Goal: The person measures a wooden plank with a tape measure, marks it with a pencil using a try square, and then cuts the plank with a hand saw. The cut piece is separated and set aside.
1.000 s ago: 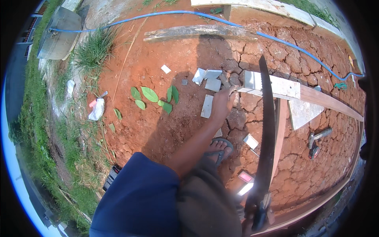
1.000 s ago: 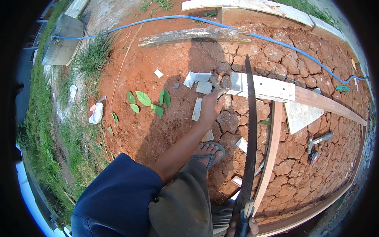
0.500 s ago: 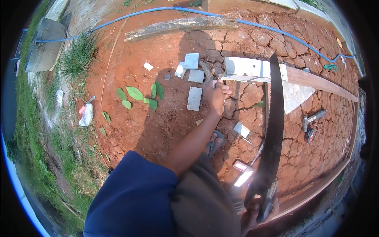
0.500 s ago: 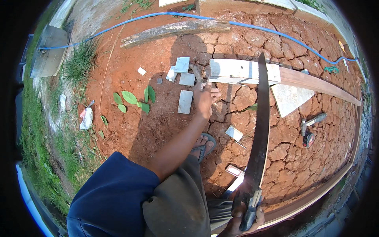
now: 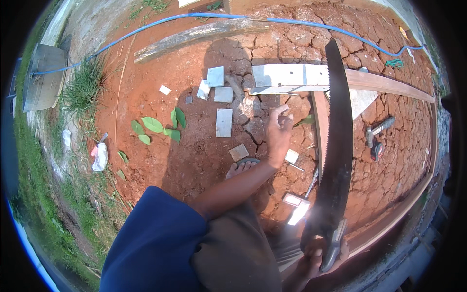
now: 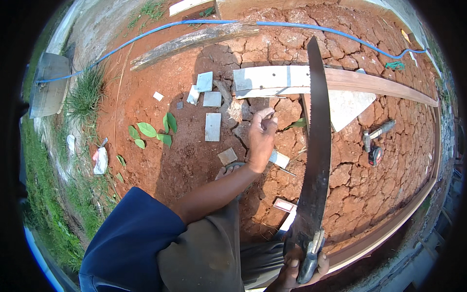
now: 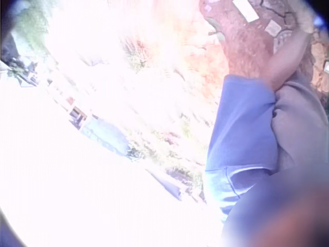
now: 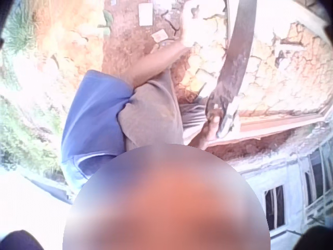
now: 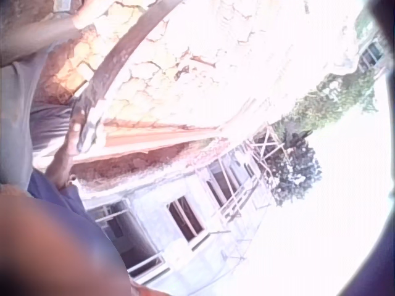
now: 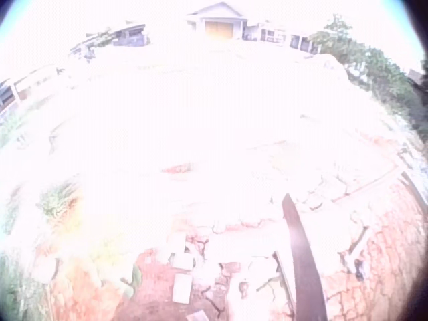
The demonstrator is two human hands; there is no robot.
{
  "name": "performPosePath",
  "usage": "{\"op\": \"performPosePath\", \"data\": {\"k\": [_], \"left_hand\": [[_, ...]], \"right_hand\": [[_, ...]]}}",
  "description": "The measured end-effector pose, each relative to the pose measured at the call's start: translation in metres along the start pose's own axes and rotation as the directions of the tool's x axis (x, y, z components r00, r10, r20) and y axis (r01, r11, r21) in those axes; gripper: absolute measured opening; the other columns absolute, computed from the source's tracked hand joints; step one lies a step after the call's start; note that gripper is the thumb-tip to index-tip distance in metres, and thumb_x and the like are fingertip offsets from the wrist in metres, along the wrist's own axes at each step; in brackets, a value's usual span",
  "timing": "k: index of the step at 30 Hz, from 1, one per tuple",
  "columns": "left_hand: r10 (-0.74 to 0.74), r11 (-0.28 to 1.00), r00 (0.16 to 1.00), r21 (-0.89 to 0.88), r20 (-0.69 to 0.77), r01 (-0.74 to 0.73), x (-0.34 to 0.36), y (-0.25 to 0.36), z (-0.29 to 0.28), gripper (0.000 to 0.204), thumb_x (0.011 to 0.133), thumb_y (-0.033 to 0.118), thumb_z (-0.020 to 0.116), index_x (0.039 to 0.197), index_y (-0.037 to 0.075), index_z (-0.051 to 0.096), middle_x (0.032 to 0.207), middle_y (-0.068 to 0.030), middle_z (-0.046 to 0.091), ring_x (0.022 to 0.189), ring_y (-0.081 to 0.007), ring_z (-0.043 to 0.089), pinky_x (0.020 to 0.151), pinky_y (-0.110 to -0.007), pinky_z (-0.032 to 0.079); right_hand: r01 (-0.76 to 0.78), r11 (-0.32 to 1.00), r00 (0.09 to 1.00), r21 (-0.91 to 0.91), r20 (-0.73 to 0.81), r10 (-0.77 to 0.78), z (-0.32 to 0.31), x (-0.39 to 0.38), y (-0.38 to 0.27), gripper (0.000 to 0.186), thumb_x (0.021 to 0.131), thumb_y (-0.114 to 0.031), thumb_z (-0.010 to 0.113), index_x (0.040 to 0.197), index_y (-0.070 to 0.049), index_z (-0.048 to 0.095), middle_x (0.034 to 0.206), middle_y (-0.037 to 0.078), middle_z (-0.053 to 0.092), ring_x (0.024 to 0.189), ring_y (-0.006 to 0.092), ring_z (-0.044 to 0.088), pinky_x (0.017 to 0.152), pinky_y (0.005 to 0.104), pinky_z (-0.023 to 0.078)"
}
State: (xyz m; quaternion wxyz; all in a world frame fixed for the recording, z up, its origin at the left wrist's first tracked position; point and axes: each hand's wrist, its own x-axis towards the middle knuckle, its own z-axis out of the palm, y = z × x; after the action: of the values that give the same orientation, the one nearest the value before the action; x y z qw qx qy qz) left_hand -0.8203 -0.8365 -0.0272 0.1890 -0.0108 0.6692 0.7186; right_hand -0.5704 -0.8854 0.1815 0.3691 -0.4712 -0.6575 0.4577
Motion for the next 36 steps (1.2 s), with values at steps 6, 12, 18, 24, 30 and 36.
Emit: {"op": "performPosePath", "data": {"k": [6,12,18,24,30,36], "left_hand": [[0.096,0.99,0.995,-0.109,0.032,-0.092,0.025,0.033,-0.062,0.07,0.102,0.007,0.051,0.163,-0.003,0.018,0.168,-0.0213,0.02,0.156,-0.0276,0.02,0.125,-0.037,0.017],[0.167,0.919,0.814,-0.387,0.557,0.076,-0.052,0.16,-0.091,0.056,0.095,0.002,0.055,0.149,-0.002,0.042,0.145,-0.0233,0.05,0.124,-0.0223,0.056,0.1,-0.035,0.046],[0.699,0.697,0.263,-0.716,0.665,-0.041,-0.085,0.244,-0.057,0.033,0.101,0.026,0.064,0.134,0.025,0.06,0.096,-0.0138,0.073,0.069,-0.0279,0.07,0.069,-0.043,0.054],[0.649,0.697,0.273,-0.699,0.71,0.162,-0.116,0.25,-0.027,0.024,0.099,0.038,0.066,0.12,0.047,0.069,0.085,-0.0096,0.07,0.068,-0.0242,0.067,0.057,-0.034,0.05],[0.655,0.749,0.177,-0.662,0.734,-0.027,-0.121,0.231,-0.021,0.063,0.097,0.005,0.06,0.137,0.052,0.057,0.093,-0.0121,0.073,0.073,-0.0265,0.072,0.058,-0.035,0.054],[0.445,0.736,-0.074,-0.411,0.893,-0.538,-0.092,0.239,-0.038,0.052,0.097,0.039,0.066,0.146,0.038,0.051,0.105,-0.0162,0.075,0.078,-0.0314,0.073,0.069,-0.043,0.057]], "right_hand": [[0.038,0.999,0.995,-0.033,-0.089,-0.041,-0.003,-0.008,0.013,0.07,0.085,-0.034,0.081,0.138,-0.003,0.047,0.084,0.009,0.059,0.056,0.0135,0.052,0.052,0.028,0.042],[0.052,0.95,0.927,-0.309,-0.338,-0.161,-0.009,0.03,0.034,0.059,0.093,-0.024,0.078,0.142,-0.005,0.05,0.099,0.013,0.065,0.082,0.0207,0.063,0.071,0.0349,0.052],[-0.026,0.744,0.925,-0.667,-0.299,-0.235,-0.097,0.128,0.143,0.035,0.096,-0.012,0.073,0.13,-0.01,0.068,0.121,0.014,0.072,0.11,0.0227,0.068,0.095,0.0369,0.053],[-0.082,0.309,0.945,-0.948,-0.172,-0.278,-0.162,0.162,0.221,0.04,0.092,-0.01,0.073,0.131,-0.022,0.066,0.112,0.014,0.073,0.103,0.0347,0.07,0.088,0.0461,0.055],[-0.097,0.356,0.986,-0.929,-0.14,-0.096,-0.174,0.15,0.256,0.062,0.083,-0.001,0.073,0.139,-0.023,0.059,0.128,0.013,0.066,0.12,0.0361,0.061,0.098,0.0478,0.052],[0.029,0.415,0.98,-0.909,-0.056,-0.19,-0.122,0.118,0.225,0.048,0.085,-0.009,0.072,0.131,-0.011,0.064,0.135,0.018,0.061,0.112,0.0362,0.063,0.095,0.0492,0.052]]}}
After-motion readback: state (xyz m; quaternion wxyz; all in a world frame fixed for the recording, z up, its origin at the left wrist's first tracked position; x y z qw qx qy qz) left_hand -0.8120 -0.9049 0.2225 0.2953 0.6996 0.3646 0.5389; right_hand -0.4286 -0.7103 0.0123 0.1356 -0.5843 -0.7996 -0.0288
